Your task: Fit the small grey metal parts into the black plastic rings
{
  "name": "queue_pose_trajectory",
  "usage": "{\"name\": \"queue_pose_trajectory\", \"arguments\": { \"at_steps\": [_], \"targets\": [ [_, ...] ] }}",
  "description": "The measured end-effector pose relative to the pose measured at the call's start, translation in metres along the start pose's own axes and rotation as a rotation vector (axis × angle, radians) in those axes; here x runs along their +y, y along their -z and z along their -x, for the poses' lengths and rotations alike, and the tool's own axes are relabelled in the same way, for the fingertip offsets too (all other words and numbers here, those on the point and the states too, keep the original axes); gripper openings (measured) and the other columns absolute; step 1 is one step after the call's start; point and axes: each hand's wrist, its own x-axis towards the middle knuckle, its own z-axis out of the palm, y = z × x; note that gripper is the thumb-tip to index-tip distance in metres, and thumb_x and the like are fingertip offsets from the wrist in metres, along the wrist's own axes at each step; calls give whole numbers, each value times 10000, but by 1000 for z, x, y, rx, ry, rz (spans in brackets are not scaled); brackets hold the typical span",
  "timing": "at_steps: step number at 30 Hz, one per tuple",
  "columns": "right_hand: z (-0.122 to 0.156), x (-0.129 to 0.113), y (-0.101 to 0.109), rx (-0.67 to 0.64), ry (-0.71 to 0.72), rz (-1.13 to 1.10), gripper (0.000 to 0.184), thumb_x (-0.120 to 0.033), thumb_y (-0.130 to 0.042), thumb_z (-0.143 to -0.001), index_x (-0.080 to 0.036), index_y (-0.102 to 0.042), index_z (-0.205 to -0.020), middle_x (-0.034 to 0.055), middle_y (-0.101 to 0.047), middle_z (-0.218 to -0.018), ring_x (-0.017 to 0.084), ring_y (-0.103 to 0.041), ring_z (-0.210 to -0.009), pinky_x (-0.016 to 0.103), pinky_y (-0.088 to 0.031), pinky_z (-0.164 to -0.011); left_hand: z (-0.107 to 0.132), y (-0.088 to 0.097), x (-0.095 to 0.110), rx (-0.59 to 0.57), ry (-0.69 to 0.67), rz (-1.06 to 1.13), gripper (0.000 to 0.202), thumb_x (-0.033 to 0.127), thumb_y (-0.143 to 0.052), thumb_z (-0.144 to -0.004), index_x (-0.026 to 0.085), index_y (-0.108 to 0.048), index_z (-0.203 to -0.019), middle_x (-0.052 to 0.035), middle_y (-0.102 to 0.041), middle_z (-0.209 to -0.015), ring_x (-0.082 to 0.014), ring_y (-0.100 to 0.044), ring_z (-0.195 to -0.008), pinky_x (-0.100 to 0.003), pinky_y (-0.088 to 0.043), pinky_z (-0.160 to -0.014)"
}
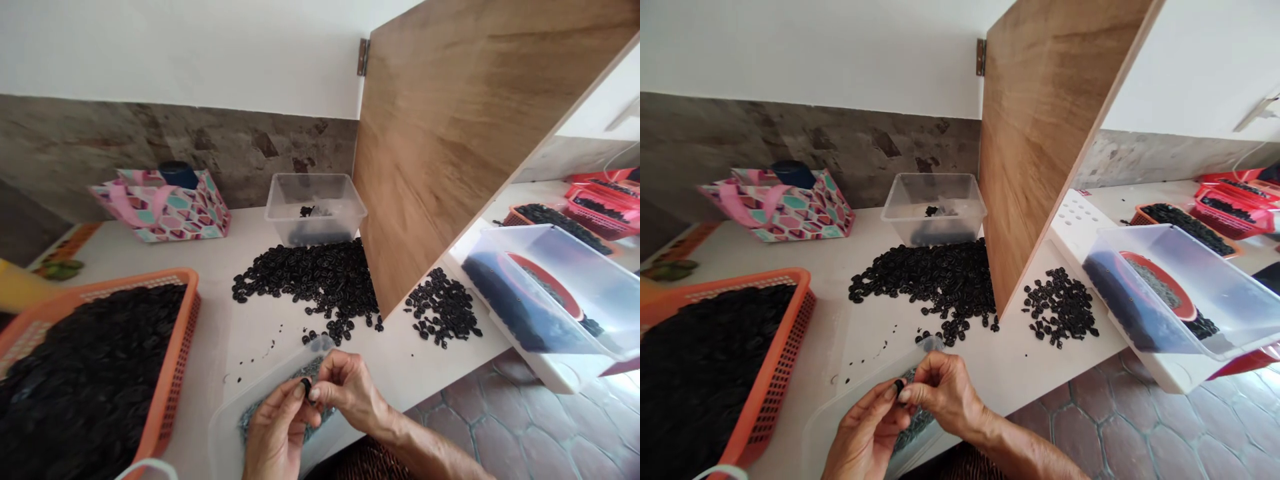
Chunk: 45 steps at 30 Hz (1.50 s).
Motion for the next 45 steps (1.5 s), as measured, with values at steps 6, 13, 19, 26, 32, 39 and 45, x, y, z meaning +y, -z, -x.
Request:
{"name": "queue_pose_trajectory", "arguments": {
  "at_steps": [6, 13, 19, 26, 32, 39, 45],
  "targets": [
    [11, -12, 3, -17, 424, 694, 251, -357, -613, -917, -170, -728, -795, 38, -700, -695, 150, -628, -665, 261, -505, -674, -5, 7, 0, 50, -25, 9, 300, 369, -940, -408, 193, -773, -583, -2, -675, -486, -90, -580, -434, -160, -506, -504],
    [14, -23, 2, -174, 339, 781, 136, -264, -630, -890, -188, -730, -837, 22, -694, -707, 167, -647, -684, 273, -533, -708, -4, 11, 0, 57, -42, -12, 304, 370, -944, -408, 189, -773, -581, -7, -695, -520, -78, -564, -442, -145, -502, -494],
    [15, -26, 1, -109, 275, 675, 175, -140, -570, -877, -159, -741, -845, 27, -706, -727, 127, -625, -663, 226, -506, -659, 0, 11, 2, 55, -34, -30, 302, 395, -934, -424, 182, -776, -568, -29, -677, -467, -97, -590, -443, -169, -532, -541],
    [14, -18, 4, -86, 131, 561, 205, -161, -527, -886, -132, -708, -795, 18, -665, -677, 118, -586, -635, 210, -487, -603, 1, 13, 0, 48, -63, -54, 333, 359, -938, -457, 223, -828, -740, -21, -715, -531, -101, -614, -458, -174, -541, -553],
    [13, -20, 2, -74, 113, 516, 203, -162, -516, -880, -149, -679, -760, -8, -630, -614, 106, -545, -598, 209, -454, -587, -6, 30, -14, 30, -146, -148, 325, 387, -904, -553, 241, -835, -835, -12, -747, -597, -119, -661, -553, -172, -567, -652],
    [10, -20, 1, 28, 88, 508, 194, -209, -538, -849, -141, -653, -708, -18, -546, -585, 96, -448, -538, 215, -365, -505, -10, 36, -16, 66, -212, -228, 348, 428, -872, -593, 216, -830, -866, -19, -750, -600, -150, -680, -561, -197, -584, -629],
    [8, -19, 2, 36, 75, 407, 262, -330, -581, -852, -137, -610, -678, -30, -507, -552, 86, -425, -504, 206, -349, -476, 0, 28, -9, 36, -286, -347, 342, 363, -860, -625, 261, -818, -948, -7, -757, -600, -183, -715, -597, -259, -616, -677]
  ]
}}
